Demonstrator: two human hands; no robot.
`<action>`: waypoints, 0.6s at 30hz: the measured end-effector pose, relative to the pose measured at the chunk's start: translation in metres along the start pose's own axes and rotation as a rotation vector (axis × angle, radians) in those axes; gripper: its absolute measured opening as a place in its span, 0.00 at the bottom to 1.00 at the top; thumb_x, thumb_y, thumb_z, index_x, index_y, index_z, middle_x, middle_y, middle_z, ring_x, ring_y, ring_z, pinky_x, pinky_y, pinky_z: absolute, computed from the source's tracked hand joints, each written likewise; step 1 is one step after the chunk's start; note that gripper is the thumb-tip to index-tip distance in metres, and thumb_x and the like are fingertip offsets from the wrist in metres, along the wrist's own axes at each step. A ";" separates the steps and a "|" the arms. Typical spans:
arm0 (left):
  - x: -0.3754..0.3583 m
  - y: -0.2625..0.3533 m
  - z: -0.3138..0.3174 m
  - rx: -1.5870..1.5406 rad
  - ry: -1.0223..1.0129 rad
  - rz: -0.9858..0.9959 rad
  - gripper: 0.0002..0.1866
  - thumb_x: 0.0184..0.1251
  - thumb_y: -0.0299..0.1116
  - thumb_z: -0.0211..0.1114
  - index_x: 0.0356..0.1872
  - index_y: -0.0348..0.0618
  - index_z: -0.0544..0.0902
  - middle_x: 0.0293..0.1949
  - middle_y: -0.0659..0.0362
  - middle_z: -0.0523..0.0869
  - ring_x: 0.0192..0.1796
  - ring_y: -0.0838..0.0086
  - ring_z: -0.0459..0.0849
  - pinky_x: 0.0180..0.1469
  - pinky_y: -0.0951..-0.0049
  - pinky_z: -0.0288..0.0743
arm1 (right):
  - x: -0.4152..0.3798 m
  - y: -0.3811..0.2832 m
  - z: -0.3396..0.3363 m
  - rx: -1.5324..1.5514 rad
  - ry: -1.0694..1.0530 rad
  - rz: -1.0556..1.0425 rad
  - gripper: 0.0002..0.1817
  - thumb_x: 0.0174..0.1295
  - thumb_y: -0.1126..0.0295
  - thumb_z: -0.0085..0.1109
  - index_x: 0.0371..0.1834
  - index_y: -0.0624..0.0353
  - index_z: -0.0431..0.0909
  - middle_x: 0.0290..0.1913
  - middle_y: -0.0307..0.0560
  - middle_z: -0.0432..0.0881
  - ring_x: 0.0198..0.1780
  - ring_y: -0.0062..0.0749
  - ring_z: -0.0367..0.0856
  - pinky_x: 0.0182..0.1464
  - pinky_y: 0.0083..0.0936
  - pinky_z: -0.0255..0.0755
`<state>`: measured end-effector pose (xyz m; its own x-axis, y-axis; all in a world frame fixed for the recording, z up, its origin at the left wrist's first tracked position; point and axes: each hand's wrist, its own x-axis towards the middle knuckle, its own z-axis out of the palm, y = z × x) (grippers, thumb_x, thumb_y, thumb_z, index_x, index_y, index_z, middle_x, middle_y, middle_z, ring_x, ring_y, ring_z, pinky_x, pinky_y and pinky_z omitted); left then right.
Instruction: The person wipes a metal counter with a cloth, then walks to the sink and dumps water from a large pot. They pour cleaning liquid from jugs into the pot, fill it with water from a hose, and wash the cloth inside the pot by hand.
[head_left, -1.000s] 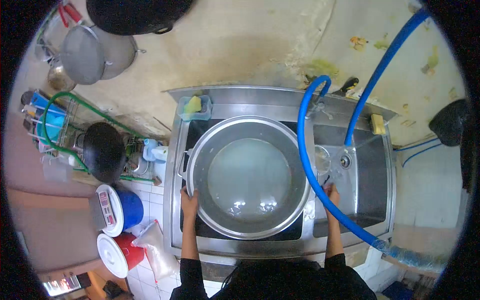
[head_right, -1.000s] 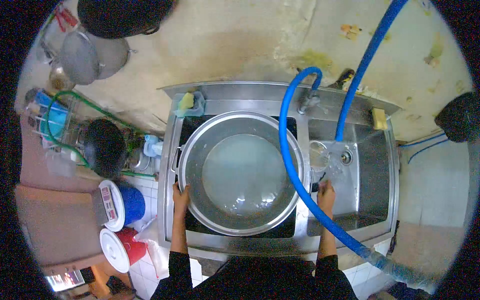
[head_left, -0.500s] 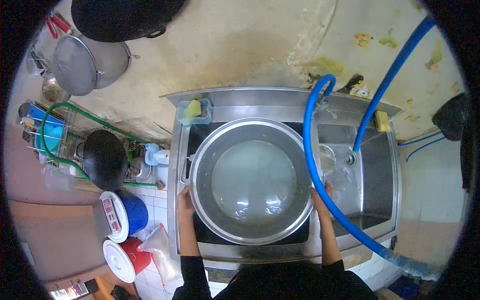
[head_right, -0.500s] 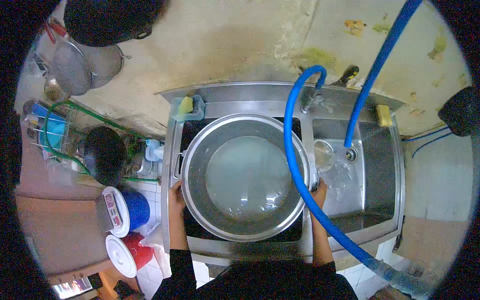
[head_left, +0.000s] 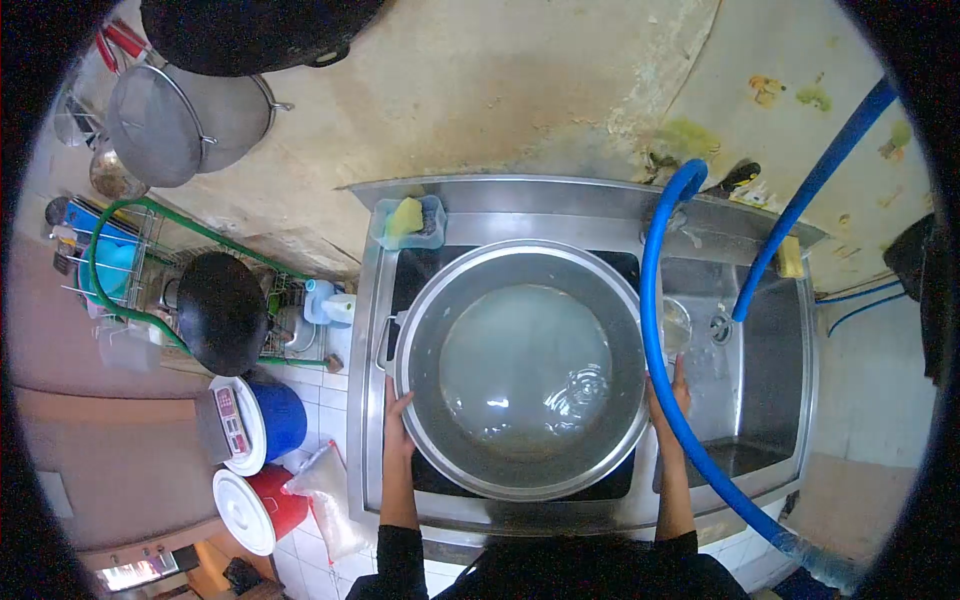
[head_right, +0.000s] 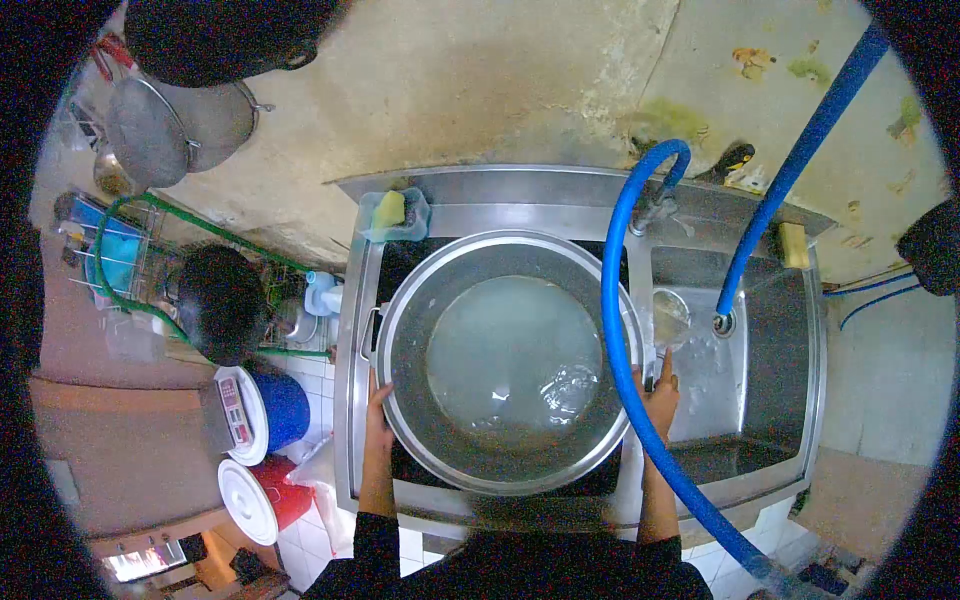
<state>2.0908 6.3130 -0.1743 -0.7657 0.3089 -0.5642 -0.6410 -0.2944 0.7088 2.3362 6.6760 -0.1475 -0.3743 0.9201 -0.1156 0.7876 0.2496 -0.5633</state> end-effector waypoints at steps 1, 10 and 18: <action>-0.003 0.004 0.005 -0.016 -0.003 -0.018 0.43 0.50 0.22 0.54 0.69 0.56 0.47 0.57 0.51 0.68 0.53 0.62 0.73 0.54 0.63 0.71 | 0.001 0.003 0.003 0.002 0.002 0.004 0.38 0.51 0.58 0.62 0.64 0.60 0.58 0.36 0.62 0.74 0.33 0.50 0.75 0.36 0.37 0.70; -0.010 0.015 0.010 -0.014 -0.065 0.052 0.46 0.37 0.15 0.49 0.68 0.47 0.51 0.56 0.48 0.69 0.52 0.59 0.74 0.52 0.66 0.74 | 0.008 -0.014 -0.019 -0.003 -0.141 0.013 0.33 0.51 0.57 0.59 0.61 0.51 0.63 0.32 0.62 0.78 0.34 0.55 0.78 0.37 0.44 0.69; -0.026 0.028 0.014 0.018 0.070 0.142 0.43 0.35 0.21 0.52 0.65 0.37 0.56 0.45 0.53 0.74 0.35 0.70 0.76 0.39 0.76 0.73 | 0.023 -0.012 -0.031 -0.091 -0.293 0.132 0.33 0.45 0.55 0.60 0.57 0.55 0.69 0.36 0.62 0.80 0.40 0.56 0.78 0.45 0.41 0.71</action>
<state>2.0936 6.3093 -0.1337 -0.8508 0.2016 -0.4853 -0.5254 -0.3143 0.7906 2.3335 6.7035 -0.1181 -0.3804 0.8235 -0.4209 0.8742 0.1717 -0.4542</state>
